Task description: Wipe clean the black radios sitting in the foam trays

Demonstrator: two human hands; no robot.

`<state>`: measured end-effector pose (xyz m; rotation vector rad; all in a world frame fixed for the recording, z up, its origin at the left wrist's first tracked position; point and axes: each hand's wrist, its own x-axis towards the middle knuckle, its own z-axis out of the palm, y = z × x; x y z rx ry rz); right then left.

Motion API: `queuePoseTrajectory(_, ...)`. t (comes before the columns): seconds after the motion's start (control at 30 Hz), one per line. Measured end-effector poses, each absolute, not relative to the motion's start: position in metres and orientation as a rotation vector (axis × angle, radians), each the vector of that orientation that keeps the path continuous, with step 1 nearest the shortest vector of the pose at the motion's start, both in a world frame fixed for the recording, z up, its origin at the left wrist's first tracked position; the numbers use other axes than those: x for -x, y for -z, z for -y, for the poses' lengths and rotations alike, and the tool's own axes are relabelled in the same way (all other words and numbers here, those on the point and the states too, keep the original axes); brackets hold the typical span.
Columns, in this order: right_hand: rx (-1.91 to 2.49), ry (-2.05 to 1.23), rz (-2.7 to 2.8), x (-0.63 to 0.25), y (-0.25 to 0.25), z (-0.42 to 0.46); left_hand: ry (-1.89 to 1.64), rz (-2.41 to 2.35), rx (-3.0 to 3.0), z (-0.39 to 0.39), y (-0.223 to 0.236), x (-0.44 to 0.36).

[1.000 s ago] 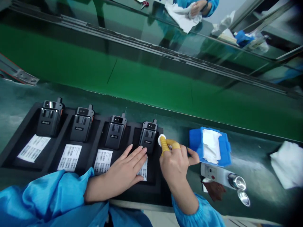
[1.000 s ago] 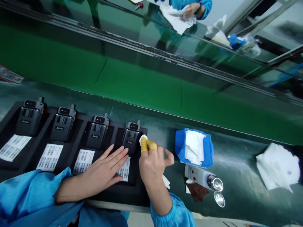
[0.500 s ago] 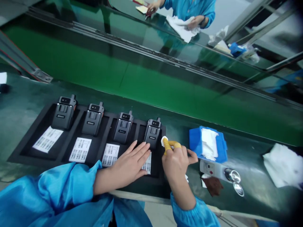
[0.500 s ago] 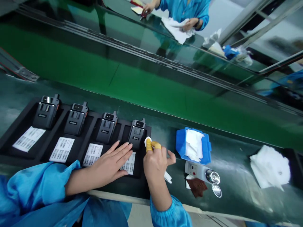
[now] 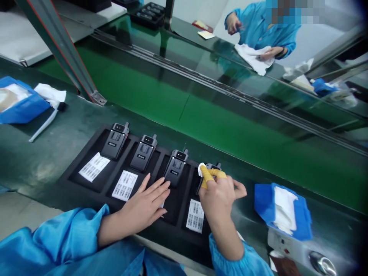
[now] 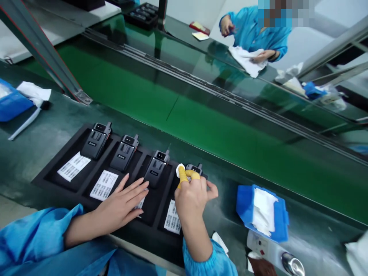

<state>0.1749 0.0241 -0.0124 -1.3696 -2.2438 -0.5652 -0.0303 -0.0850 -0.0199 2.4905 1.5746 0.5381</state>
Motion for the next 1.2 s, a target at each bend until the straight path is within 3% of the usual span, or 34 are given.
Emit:
queuePoseTrajectory(0.3, 1.304, 0.572, 2.387, -0.13, 0.017, -0.045, -0.456, -1.545, -2.484, 0.082, 0.021, 0.032)
queuePoseTrajectory(0.67, 1.231, 0.688, 2.43, -0.141, 0.009, -0.048, -0.533, -1.51, -2.423, 0.089, 0.014, 0.035)
queuePoseTrajectory(1.0, 1.035, 0.495, 2.532, -0.039, 0.002, -0.047, -0.621, -1.889, -2.362, 0.104, 0.021, 0.091)
queuePoseTrajectory(1.2, 1.058, 0.453, 2.579, -0.028, 0.008, -0.048, -0.587, -1.92, -2.418, 0.103, 0.029, 0.096)
